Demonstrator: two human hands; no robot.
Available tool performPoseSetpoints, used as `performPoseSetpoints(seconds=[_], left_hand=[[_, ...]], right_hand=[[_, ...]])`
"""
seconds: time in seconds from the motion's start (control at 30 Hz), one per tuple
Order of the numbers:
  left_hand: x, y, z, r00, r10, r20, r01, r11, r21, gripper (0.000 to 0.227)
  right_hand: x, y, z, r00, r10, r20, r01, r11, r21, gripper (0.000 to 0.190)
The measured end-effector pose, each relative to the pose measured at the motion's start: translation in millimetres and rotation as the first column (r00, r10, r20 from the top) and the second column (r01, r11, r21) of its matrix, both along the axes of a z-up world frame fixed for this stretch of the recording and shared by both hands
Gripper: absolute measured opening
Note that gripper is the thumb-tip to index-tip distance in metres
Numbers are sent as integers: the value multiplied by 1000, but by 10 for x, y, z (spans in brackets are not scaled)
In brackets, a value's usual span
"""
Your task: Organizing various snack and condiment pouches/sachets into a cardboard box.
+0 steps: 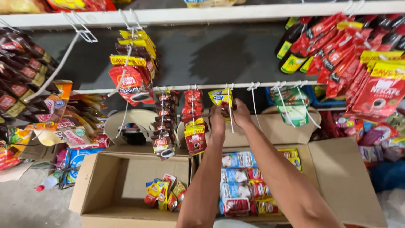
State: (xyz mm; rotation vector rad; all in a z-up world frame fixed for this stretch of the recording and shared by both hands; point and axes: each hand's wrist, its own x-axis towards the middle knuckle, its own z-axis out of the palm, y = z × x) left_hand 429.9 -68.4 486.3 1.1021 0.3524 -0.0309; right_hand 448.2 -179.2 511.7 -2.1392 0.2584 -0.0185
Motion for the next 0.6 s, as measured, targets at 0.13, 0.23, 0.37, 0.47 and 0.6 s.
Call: performPoseSetpoints(seconds=[0.13,0.23,0.37,0.47,0.6], left_hand=[[-340,73,231,998,-33,-52,34,999,26,30],[-711,199,647,981,-70,-178,80,996,49,26],[-1019,262,476,993,-116,-39,118,991,70,21],[-1283,313,433,989,-134,64,130,990,55,19],[-1612,354,651,974,-224,19,222,972,72,15]], right_hand=[[-286,-49,-67,995,70,75,-71,997,16,28],[-629,24,223,991,76,107,-87,991,103,23],[-973,-11,594,995,81,-66,-53,938,342,14],[-1257,-144,412,985,167,-45,-138,916,376,14],[-1596,-302,558,964,259,-60,-211,883,418,17]])
